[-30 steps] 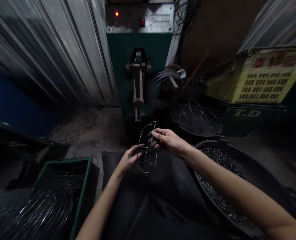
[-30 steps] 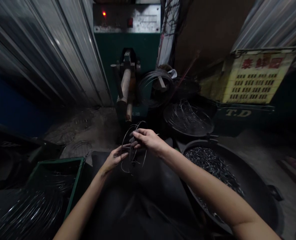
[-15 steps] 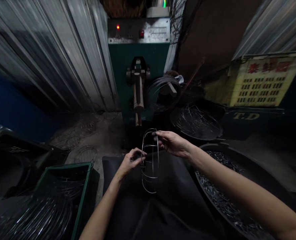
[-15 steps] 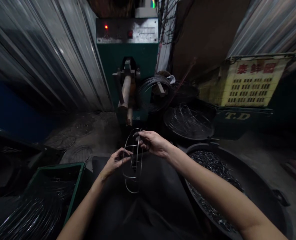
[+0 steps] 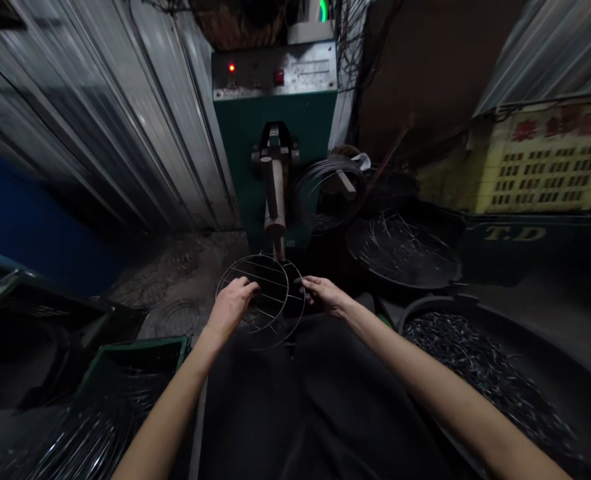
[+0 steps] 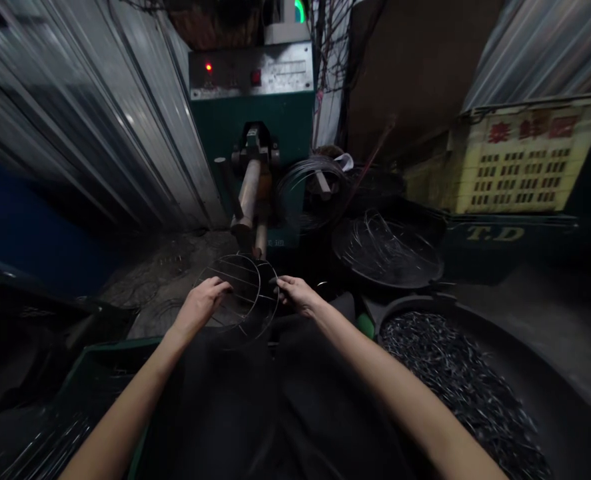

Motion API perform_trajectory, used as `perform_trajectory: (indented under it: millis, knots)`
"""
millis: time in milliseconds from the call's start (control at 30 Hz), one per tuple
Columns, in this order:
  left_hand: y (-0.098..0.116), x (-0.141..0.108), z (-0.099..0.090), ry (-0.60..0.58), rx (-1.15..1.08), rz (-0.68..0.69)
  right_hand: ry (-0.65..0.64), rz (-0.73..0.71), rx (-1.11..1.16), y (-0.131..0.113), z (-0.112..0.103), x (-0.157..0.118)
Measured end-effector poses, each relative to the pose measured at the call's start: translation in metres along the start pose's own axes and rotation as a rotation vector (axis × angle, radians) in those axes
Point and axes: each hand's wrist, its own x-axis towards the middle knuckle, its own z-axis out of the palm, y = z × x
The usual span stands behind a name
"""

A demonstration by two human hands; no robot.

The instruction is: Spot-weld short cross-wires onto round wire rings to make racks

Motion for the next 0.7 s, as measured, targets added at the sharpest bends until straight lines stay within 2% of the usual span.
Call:
perform_trajectory:
  millis: [133,400,700]
  knots:
    - [-0.001,0.004,-0.007,-0.020,0.089,-0.009,-0.017,-0.025,0.032,0.003,0.005,0.007]
    - [-0.001,0.003,-0.019,-0.012,0.099,0.011,-0.082,-0.052,0.088,0.005,0.004,0.006]
    - [0.004,0.012,-0.021,-0.063,0.175,0.013,-0.065,-0.046,0.154,0.000,0.002,0.021]
